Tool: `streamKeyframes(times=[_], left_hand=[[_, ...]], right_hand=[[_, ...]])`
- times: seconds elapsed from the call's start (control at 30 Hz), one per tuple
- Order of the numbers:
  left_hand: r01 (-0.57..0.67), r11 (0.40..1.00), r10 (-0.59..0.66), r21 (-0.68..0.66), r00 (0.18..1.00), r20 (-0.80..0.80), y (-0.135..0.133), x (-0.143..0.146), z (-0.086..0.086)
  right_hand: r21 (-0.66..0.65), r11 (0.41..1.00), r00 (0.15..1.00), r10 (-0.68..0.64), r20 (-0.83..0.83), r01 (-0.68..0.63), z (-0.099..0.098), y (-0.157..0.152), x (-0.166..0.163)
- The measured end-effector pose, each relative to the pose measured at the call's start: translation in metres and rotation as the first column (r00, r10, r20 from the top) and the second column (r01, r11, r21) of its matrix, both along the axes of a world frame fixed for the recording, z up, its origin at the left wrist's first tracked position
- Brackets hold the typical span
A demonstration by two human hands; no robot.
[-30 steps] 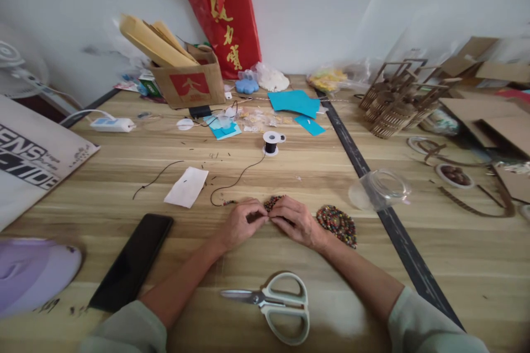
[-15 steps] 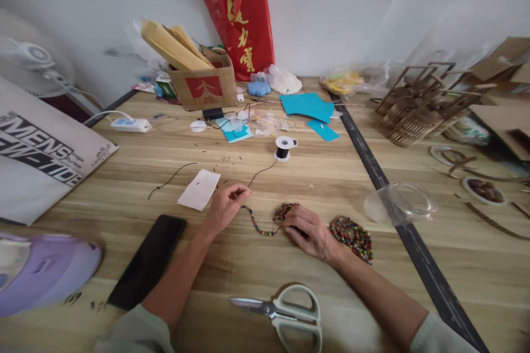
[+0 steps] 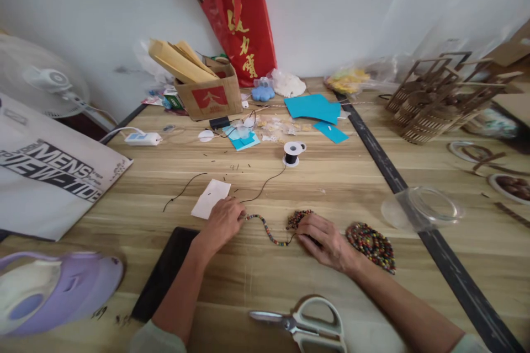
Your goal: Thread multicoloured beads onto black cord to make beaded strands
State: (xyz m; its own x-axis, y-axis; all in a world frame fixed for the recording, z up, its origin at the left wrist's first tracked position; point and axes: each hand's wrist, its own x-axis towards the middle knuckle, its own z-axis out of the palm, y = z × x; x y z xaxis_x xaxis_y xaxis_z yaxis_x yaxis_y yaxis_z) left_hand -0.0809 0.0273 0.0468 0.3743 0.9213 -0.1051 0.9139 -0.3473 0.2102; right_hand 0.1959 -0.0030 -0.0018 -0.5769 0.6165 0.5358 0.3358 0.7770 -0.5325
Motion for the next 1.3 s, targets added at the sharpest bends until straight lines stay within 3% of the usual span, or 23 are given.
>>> streamKeyframes(times=[0.23,0.5,0.67,0.87,0.97,1.07,1.17,1.3], left_hand=[[0.067,0.998,-0.068,0.023,0.997,0.044,-0.004,-0.003,-0.001],[-0.011,1.000,0.011,0.012,1.000,-0.006,-0.015,0.004,0.017],[0.086,0.987,-0.091,0.134,0.995,0.032,-0.024,0.017,0.030],[0.217,0.957,-0.225,0.191,0.974,0.020,-0.035,0.031,0.043],[0.234,0.934,-0.282,0.270,0.947,0.153,-0.036,0.032,0.039],[0.195,0.935,-0.306,0.296,0.868,0.392,-0.036,0.032,0.034],[0.130,0.977,-0.209,0.171,0.765,0.609,-0.038,0.034,0.035],[0.155,0.987,-0.076,-0.037,0.664,0.744,-0.042,0.043,0.034]], right_hand=[[0.022,1.000,1.000,-0.013,-0.004,0.013,0.001,-0.001,-0.001],[0.032,0.999,0.999,-0.002,-0.047,0.003,-0.002,-0.004,0.000],[0.035,0.999,0.998,0.015,-0.063,-0.013,-0.003,-0.005,0.000],[0.032,0.999,0.996,0.019,-0.082,-0.016,-0.002,-0.005,0.001],[0.011,1.000,0.994,0.028,-0.104,-0.027,-0.002,-0.005,0.000],[-0.066,0.998,0.987,0.008,-0.161,-0.019,-0.001,-0.007,-0.003],[-0.192,0.981,0.976,-0.031,-0.214,-0.011,0.003,-0.010,-0.007],[-0.441,0.897,0.966,-0.135,-0.220,0.025,0.008,-0.016,-0.013]])
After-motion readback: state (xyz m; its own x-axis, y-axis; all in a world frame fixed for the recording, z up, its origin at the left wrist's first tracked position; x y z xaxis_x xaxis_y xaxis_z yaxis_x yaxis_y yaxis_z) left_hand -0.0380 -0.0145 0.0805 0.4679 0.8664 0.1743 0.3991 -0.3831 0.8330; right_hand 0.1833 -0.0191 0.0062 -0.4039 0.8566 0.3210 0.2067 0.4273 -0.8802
